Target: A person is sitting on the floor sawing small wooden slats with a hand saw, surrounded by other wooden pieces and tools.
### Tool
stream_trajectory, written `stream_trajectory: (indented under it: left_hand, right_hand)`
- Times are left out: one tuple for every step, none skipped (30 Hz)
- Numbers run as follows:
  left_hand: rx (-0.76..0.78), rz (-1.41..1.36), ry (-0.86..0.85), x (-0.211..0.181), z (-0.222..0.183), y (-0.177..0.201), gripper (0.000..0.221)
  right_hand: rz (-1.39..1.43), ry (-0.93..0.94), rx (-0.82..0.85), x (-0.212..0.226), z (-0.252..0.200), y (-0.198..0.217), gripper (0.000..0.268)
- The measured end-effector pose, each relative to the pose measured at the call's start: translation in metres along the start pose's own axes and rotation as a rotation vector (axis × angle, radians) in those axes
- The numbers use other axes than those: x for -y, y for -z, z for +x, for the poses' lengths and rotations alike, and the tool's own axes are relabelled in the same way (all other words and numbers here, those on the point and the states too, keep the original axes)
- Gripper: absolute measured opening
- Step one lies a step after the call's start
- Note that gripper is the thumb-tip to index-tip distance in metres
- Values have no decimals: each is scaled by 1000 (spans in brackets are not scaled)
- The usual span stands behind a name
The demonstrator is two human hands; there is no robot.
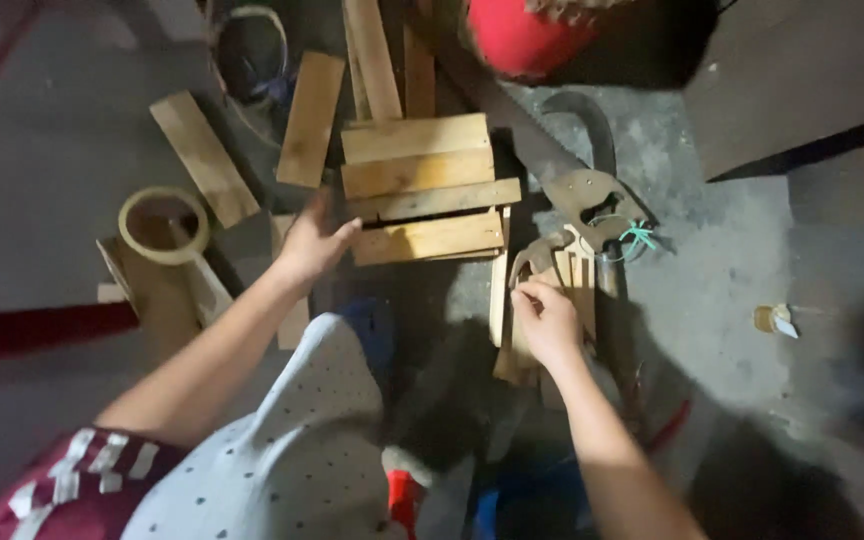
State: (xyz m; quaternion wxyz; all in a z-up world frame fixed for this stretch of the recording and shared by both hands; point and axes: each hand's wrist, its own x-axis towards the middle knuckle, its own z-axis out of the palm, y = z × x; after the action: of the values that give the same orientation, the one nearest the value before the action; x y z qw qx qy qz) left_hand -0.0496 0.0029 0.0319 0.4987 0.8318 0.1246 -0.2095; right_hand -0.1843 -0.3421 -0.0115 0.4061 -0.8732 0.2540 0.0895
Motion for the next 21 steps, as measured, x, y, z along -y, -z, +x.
stream_trajectory:
  left_hand:
    - [-27,73,-47,-7,-10,6,77]
    - [-53,146,-94,-14,-17,11,75]
    - [-57,145,-105,5,-9,4,75]
    - [-50,211,-128,24,2,-4,87]
    - [-33,273,-145,45,9,-18,100]
    - [-27,268,-149,33,5,-29,100]
    - [-20,386,-183,23,-3,-37,103]
    - [-12,505,-216,14,-11,-44,106]
    - [-13,504,-208,12,-6,-40,106]
    - [-97,529,-343,11,-2,-36,90]
    - [-183,555,-471,11,-2,-31,77]
    - [-185,558,-455,27,19,-20,77]
    - [-335,594,-660,43,44,-7,70]
    - [-485,630,-865,60,67,8,64]
    - [-490,638,-852,54,76,23,64]
    - [-396,573,-583,48,85,38,51]
    - [-305,498,-315,43,94,54,39]
    - [-312,501,-303,51,102,61,39]
    - [-301,548,-324,59,111,66,35]
    - [-289,595,-344,68,120,71,32]
    - [-282,596,-333,68,120,71,32]
  right_hand:
    - [-39,-10,22,-2,-3,-2,25]
    - [-77,-21,45,-5,-4,-4,25]
    - [-74,-13,37,-3,1,-8,25]
    - [-75,-5,33,0,8,-13,25]
    - [-86,-7,31,-3,9,-13,25]
    - [-90,-11,24,-3,22,-5,25]
    - [-181,28,8,-3,34,-2,26]
    - [-270,67,-7,-2,47,1,28]
    - [-273,68,0,-6,69,10,28]
    - [-395,154,-93,-10,90,18,27]
    - [-514,244,-179,-14,109,25,27]
    - [-515,247,-164,-21,119,30,27]
    - [-545,259,-209,-25,134,33,32]
    - [-575,270,-255,-28,149,36,38]
    - [-572,278,-243,-30,160,36,38]
    - [-591,138,-126,-32,170,36,48]
    - [-609,-1,-10,-34,180,36,58]
    - [-609,7,2,-30,180,35,58]
    - [-623,-49,27,-28,178,36,60]
    - [-637,-105,51,-27,176,37,62]
    - [-641,-109,63,-22,174,39,62]
